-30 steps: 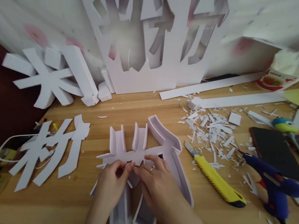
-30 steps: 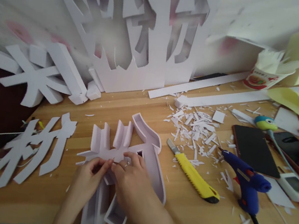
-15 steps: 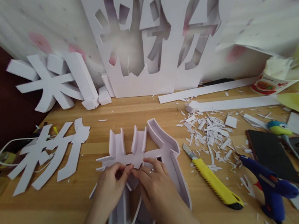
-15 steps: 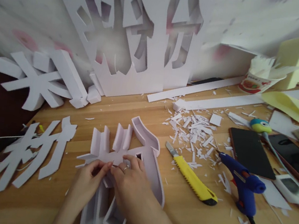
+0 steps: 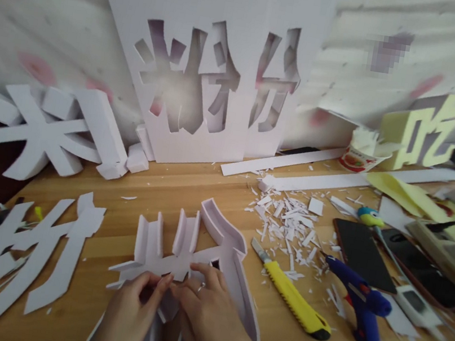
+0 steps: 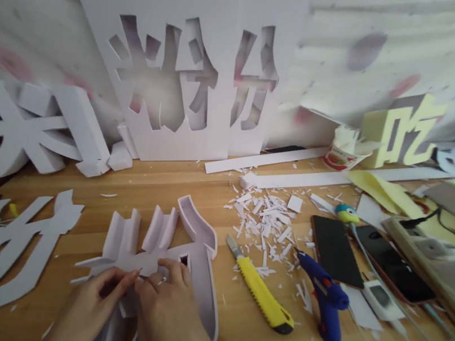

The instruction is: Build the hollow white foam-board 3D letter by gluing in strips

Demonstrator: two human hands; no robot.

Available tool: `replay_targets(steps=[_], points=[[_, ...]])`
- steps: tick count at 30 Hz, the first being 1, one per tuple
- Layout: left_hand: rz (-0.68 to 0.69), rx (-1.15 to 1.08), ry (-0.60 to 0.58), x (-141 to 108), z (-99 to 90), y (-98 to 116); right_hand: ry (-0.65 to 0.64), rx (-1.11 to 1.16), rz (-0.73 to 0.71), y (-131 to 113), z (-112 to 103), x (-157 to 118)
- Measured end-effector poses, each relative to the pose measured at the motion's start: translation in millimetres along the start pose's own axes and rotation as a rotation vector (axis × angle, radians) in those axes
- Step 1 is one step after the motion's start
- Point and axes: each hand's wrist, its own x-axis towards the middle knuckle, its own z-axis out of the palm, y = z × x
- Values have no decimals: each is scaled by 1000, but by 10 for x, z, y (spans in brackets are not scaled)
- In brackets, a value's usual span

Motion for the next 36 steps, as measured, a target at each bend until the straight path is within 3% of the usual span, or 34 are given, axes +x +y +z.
replay_targets(steps=[14,18,23,30,36], points=[[10,59,22,34,23,-40,94,-32,-126,-170,30,-65],[-7,68,0,20,18,-44,194,-29,-123,-138,129,-128],[-55,148,-19,-20,-5,58,196,-146,-103,-164,280,-189],[-49,198,17,-45,51,118,260,-381,-124,-117,567,-214],[-65,176,35,-34,64,144,390,-434,-144,-14,745,-197]])
